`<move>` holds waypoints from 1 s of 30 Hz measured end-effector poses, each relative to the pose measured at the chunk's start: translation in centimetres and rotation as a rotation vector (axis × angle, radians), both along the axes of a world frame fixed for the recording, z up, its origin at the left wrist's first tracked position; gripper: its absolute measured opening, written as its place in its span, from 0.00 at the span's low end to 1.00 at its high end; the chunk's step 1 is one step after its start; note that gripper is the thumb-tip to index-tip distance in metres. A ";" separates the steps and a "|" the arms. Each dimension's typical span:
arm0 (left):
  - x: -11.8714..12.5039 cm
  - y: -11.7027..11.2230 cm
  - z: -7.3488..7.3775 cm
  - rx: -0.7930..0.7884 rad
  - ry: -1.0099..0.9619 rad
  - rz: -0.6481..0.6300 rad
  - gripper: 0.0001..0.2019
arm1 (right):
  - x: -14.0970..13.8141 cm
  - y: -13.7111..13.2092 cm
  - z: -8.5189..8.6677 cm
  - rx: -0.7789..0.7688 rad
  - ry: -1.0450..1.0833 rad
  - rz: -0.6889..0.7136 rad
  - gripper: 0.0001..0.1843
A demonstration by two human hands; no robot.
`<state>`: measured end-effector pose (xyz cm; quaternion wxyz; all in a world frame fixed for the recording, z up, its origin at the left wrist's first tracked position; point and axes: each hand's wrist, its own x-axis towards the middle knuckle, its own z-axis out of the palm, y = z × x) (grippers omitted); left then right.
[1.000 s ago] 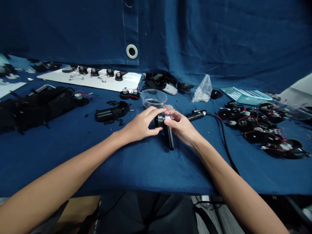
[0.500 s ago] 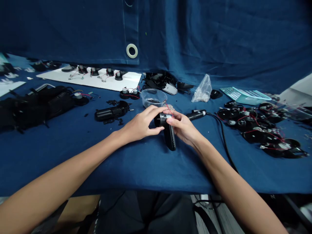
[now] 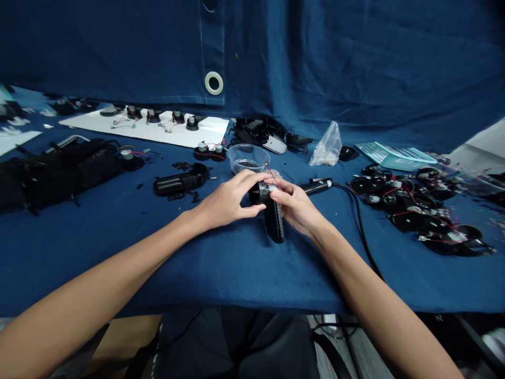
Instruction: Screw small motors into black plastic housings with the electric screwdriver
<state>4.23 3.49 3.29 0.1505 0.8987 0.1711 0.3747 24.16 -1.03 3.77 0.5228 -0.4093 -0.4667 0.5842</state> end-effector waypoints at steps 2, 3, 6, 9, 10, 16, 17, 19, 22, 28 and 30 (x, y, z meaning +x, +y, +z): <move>0.0 0.1 -0.1 -0.009 -0.002 -0.001 0.29 | 0.0 0.0 0.0 -0.003 0.005 -0.009 0.26; 0.0 0.1 -0.1 -0.012 -0.001 -0.002 0.29 | 0.0 0.0 -0.1 -0.009 0.005 -0.012 0.26; 0.0 0.1 -0.3 -0.023 0.020 0.000 0.30 | 0.1 0.0 -0.2 -0.033 -0.025 -0.005 0.27; 0.0 0.0 -0.4 -0.025 0.040 0.010 0.31 | 0.3 0.0 -0.3 -0.034 -0.063 0.005 0.27; 0.0 0.0 -0.4 -0.023 0.039 0.015 0.31 | 0.3 0.0 -0.3 -0.032 -0.065 0.004 0.27; 0.2 -0.1 -0.1 0.028 -0.003 0.020 0.30 | 0.3 0.0 -0.2 -0.006 -0.065 0.011 0.30; 0.2 -0.1 0.0 0.035 -0.003 0.024 0.30 | 0.3 0.0 -0.1 -0.001 -0.074 0.017 0.31; 0.1 -0.1 0.0 0.049 -0.006 0.045 0.29 | 0.6 -0.1 -0.1 0.024 -0.107 0.047 0.30; 0.0 -0.1 0.1 0.064 -0.043 0.086 0.27 | 1.1 -0.2 0.1 0.066 -0.247 0.145 0.26; 0.2 0.3 -0.3 -0.096 -0.146 0.114 0.36 | 1.2 -0.1 0.3 0.121 -0.343 0.143 0.22; 0.4 0.5 -0.6 -0.250 -0.214 0.063 0.42 | 1.0 0.0 0.4 0.146 -0.322 0.092 0.22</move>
